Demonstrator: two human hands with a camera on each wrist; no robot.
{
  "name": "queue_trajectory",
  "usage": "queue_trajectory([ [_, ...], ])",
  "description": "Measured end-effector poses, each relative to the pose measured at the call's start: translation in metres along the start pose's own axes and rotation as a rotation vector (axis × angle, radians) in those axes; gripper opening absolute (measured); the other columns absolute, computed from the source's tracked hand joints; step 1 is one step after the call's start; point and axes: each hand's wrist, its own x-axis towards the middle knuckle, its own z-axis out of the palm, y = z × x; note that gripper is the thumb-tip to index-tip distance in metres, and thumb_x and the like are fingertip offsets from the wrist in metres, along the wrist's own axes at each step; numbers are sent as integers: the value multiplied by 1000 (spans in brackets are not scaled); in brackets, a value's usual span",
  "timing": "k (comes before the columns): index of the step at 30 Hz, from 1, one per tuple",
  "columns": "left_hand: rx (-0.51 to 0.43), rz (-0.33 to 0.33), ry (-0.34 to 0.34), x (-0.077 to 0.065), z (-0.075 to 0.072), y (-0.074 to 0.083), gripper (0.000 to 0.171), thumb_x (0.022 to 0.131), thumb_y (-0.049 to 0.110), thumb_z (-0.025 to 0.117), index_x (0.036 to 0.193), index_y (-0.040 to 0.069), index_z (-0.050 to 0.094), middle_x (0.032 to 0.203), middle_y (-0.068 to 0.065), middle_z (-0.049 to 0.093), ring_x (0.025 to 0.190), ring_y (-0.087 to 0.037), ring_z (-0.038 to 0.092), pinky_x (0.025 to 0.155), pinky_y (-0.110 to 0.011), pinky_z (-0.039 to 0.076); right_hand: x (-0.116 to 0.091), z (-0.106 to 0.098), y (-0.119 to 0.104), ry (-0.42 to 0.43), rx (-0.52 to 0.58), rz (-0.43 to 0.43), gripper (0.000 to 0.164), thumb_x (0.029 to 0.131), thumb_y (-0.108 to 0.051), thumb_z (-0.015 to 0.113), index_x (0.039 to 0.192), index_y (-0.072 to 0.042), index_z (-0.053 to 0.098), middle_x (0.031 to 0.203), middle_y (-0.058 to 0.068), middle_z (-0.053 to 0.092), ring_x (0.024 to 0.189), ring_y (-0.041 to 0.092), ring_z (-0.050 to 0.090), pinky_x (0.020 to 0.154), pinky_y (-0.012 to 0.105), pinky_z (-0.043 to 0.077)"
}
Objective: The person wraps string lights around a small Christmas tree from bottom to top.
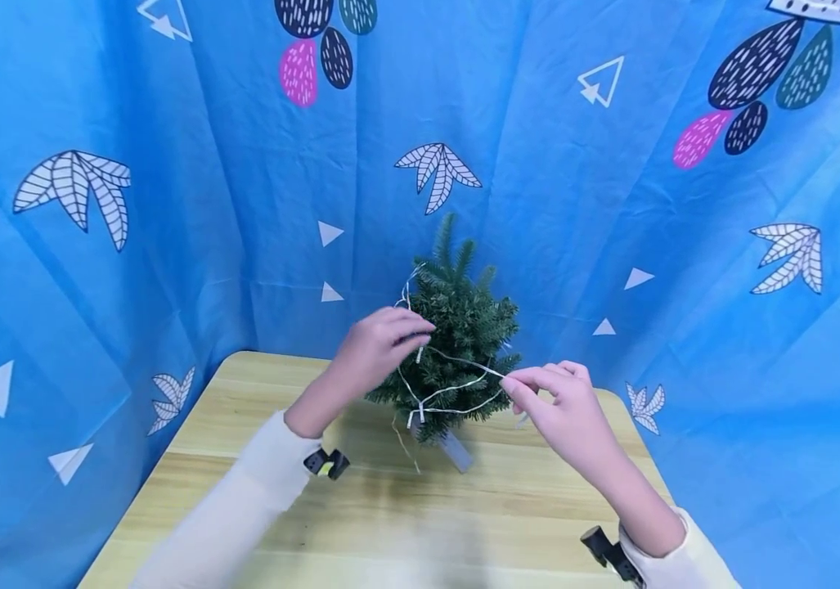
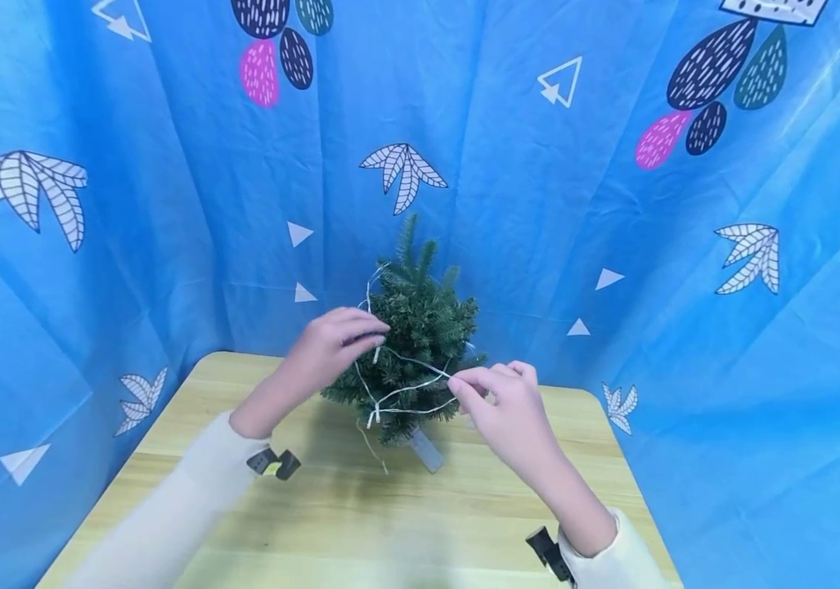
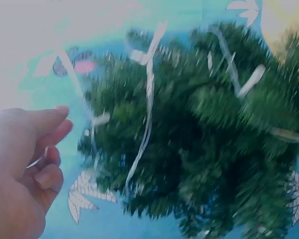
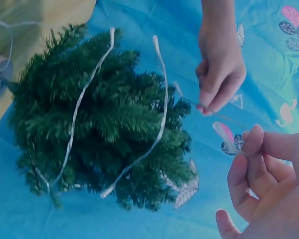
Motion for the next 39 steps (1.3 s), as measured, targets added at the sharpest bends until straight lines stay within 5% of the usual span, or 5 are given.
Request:
queue_trajectory([
  [8, 169, 112, 12, -16, 17, 13, 13, 91, 15, 76, 104, 14, 80, 103, 4, 75, 92, -13, 66, 74, -26, 56, 16, -11, 6, 54, -125, -198, 7, 88, -5, 76, 91, -11, 80, 82, -2, 71, 86, 16, 58, 96, 47, 32],
  [13, 212, 110, 33, -19, 20, 12, 10, 92, 15, 74, 101, 15, 80, 99, 4, 74, 88, -13, 65, 68, -26, 55, 28, -15, 11, 183, -395, -379, 6, 83, -10, 82, 89, -12, 82, 79, 2, 64, 80, 23, 49, 83, 49, 33],
  [18, 208, 94, 48, -22, 22, 12, 10, 93, 15, 74, 101, 16, 79, 97, 5, 74, 85, -12, 64, 68, -25, 55, 37, -12, 15, 327, -606, -472, 8, 90, -17, 76, 88, -12, 83, 72, 5, 70, 77, 28, 56, 89, 57, 37],
  [27, 197, 90, 97, -22, 26, 14, 10, 93, 15, 74, 101, 16, 79, 97, 5, 74, 86, -12, 65, 72, -26, 56, 62, -2, 30, 506, -568, -537, 8, 91, -11, 75, 89, -6, 81, 84, 12, 76, 86, 34, 62, 103, 62, 33],
  [39, 183, 39, 109, -21, 35, 20, 12, 92, 15, 75, 103, 15, 80, 99, 5, 75, 88, -13, 65, 71, -27, 57, 115, 13, 46, 482, -527, -507, 8, 90, -14, 76, 92, -8, 82, 88, 8, 78, 90, 29, 63, 109, 57, 32],
])
